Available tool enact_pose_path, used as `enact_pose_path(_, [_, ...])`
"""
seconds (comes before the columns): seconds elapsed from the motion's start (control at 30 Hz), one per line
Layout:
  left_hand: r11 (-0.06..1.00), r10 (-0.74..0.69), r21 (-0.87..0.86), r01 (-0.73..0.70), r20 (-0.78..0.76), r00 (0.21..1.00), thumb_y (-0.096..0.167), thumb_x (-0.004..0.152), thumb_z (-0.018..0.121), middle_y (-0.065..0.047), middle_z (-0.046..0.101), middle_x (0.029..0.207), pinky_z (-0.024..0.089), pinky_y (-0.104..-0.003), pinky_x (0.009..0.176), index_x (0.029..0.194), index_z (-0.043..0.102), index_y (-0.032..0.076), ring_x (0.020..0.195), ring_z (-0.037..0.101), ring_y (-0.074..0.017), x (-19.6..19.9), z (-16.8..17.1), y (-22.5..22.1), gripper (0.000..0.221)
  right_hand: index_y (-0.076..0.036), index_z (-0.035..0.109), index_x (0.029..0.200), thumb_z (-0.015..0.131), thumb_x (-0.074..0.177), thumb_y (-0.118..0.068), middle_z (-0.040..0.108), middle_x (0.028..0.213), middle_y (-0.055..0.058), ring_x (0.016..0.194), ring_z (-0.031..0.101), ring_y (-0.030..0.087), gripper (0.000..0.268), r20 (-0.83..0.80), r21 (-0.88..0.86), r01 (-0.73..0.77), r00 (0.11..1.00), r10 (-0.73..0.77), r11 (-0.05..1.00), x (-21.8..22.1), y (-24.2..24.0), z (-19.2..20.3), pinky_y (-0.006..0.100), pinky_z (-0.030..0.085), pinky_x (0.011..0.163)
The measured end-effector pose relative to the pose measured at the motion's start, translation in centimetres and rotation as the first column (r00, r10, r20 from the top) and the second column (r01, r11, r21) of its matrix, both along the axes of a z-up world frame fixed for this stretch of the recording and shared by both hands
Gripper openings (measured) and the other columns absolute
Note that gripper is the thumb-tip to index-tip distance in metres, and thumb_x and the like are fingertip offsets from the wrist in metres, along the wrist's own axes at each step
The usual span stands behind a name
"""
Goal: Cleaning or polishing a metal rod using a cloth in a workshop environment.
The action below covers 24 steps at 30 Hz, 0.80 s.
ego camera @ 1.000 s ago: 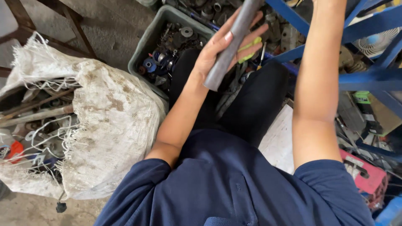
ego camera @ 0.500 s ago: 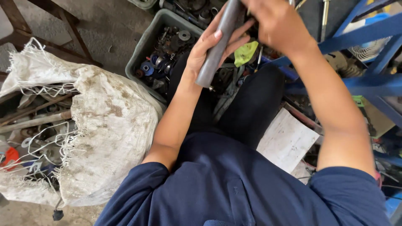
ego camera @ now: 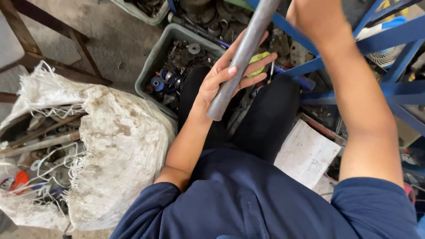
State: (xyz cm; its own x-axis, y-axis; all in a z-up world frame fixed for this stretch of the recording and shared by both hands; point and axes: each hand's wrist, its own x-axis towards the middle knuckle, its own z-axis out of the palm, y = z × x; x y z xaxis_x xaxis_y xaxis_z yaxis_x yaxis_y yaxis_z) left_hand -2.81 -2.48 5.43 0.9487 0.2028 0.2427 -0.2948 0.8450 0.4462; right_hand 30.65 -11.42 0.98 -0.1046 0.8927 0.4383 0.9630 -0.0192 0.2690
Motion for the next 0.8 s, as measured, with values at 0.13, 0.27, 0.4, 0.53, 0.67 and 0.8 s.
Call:
enact_pose_path(0.13, [0.996, 0.077, -0.041, -0.078, -0.028, 0.997, 0.027, 0.095, 0.077, -0.015, 0.023, 0.174, 0.041, -0.048, 0.124, 0.171, 0.016, 0.014, 0.154, 0.034, -0.0468, 0.3, -0.1, 0.6, 0.099, 0.012, 0.062, 0.131, 0.058, 0.095, 0.003, 0.065, 0.124, 0.024, 0.108, 0.065, 0.036, 0.037, -0.072, 0.078, -0.349, 0.932, 0.354, 0.934, -11.0, 1.3, 10.5, 0.042, 0.056, 0.095])
enact_pose_path(0.27, [0.995, 0.089, -0.043, -0.091, -0.057, 0.994, 0.027, 0.094, 0.077, -0.017, 0.024, 0.175, 0.041, -0.048, 0.124, 0.171, 0.016, 0.013, 0.153, 0.035, -0.0480, 0.2, -0.2, 0.4, 0.100, 0.006, 0.060, 0.120, 0.061, 0.081, -0.004, 0.065, 0.122, 0.021, 0.111, 0.066, 0.036, 0.040, 0.071, 0.098, -0.484, 0.875, 0.479, 0.869, -11.5, 1.5, 12.9, 0.043, 0.058, 0.092])
enact_pose_path(0.4, [0.999, 0.039, -0.027, -0.040, -0.038, 0.999, 0.026, 0.092, 0.078, -0.015, 0.022, 0.176, 0.047, -0.050, 0.120, 0.171, 0.016, 0.014, 0.157, 0.033, -0.0473, -0.1, 0.7, -0.4, 0.101, 0.004, 0.059, 0.132, 0.064, 0.097, 0.001, 0.064, 0.121, 0.017, 0.113, 0.065, 0.034, 0.035, 0.021, 0.040, -0.337, 0.942, 0.336, 0.941, -6.2, 0.8, 10.6, 0.045, 0.054, 0.100])
enact_pose_path(0.53, [0.998, -0.012, -0.058, 0.012, -0.004, 1.000, 0.020, 0.089, 0.078, -0.014, 0.019, 0.176, 0.051, -0.050, 0.115, 0.169, 0.015, 0.016, 0.156, 0.032, -0.0487, 0.0, 0.7, -0.9, 0.102, 0.001, 0.057, 0.139, 0.059, 0.085, 0.006, 0.061, 0.109, 0.016, 0.103, 0.062, 0.036, 0.054, 0.003, 0.071, -0.088, 0.996, 0.088, 0.994, -3.7, 0.5, 10.6, 0.045, 0.051, 0.088])
enact_pose_path(0.67, [0.996, -0.009, -0.086, 0.009, 0.006, 1.000, 0.018, 0.088, 0.077, -0.017, 0.019, 0.176, 0.052, -0.051, 0.113, 0.170, 0.016, 0.016, 0.156, 0.032, -0.0500, -0.1, 0.5, -1.0, 0.103, 0.006, 0.052, 0.145, 0.058, 0.086, 0.006, 0.059, 0.118, 0.022, 0.110, 0.061, 0.039, 0.059, -0.038, 0.148, -0.181, 0.981, 0.188, 0.972, -8.2, 0.8, 14.3, 0.047, 0.052, 0.096])
enact_pose_path(0.8, [0.991, 0.008, -0.135, -0.008, -0.004, 1.000, 0.015, 0.087, 0.077, -0.018, 0.019, 0.176, 0.054, -0.051, 0.109, 0.171, 0.016, 0.015, 0.154, 0.034, -0.0509, -0.2, 0.6, -1.1, 0.104, 0.006, 0.052, 0.138, 0.063, 0.087, 0.002, 0.059, 0.138, 0.023, 0.123, 0.064, 0.041, 0.053, 0.143, 0.118, -0.371, 0.924, 0.354, 0.921, -9.8, 0.6, 15.3, 0.046, 0.056, 0.104])
